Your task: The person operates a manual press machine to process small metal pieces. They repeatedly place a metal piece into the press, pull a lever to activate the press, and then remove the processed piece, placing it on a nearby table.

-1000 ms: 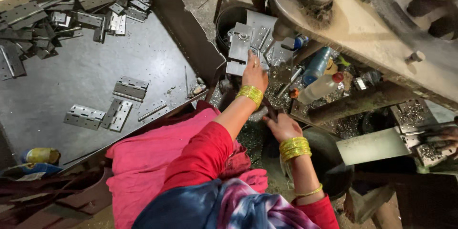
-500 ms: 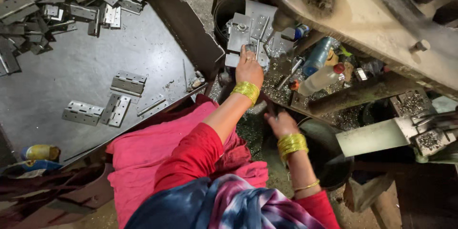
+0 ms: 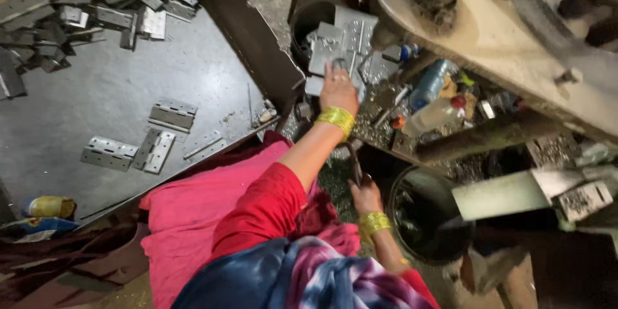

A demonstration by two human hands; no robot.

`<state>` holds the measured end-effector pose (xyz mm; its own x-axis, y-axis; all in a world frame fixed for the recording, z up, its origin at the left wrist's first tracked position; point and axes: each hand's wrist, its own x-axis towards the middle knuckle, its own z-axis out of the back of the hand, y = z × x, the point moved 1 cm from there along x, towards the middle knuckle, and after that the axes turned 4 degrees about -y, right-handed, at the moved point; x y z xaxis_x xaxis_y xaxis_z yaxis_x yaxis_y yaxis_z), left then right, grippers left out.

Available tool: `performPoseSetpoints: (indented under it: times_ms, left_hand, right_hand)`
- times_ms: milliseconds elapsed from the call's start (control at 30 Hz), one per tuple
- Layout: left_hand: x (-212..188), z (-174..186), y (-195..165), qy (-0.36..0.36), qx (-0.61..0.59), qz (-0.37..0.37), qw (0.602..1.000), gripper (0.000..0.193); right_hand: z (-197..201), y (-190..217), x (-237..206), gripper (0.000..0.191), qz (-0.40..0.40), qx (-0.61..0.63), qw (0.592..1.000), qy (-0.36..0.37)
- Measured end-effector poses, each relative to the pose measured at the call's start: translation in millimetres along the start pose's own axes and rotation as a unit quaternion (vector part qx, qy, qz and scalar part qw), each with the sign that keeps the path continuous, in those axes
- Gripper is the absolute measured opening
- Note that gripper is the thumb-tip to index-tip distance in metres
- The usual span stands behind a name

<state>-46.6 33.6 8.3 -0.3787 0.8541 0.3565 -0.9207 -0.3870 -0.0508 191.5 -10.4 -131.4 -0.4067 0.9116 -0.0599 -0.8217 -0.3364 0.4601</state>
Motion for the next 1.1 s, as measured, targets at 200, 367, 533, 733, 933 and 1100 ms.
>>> performPoseSetpoints:
  times_ms: [200,367,533,733,933,1100]
  left_hand:
    - [5,22,16,0.196,0.014,-0.056,0.979,0.047]
    - [26,18,7,0.175,0.033,-0.021,0.984,0.053]
    - [34,-9,15,0.130,0.026,-0.014,0.991,0.052]
    - [53,-12,6,0.204,0.005,-0.021,0.979,0.049]
    - [65,-6,19,0.177,0.027,-0.025,0.983,0.054]
    - [54,0,16,0.186,0.026,-0.077,0.979,0.050]
  right_hand:
    - [8,-7,10,0.057,-0.063,-0.023,0.996,0.061]
    - [9,-1,6,0.060,-0.037,0.041,0.998,0.031]
    - [-2,1,-1,0.053,-0.004,-0.012,1.000,0.001]
    - [9,-15,9,0.060,0.004,-0.035,0.998,0.053]
    - [-24,-3,-14,0.058,-0.019,0.024,1.000,-0.004]
    - [57,28,6,0.062,-0.076,-0.069,0.994,0.022]
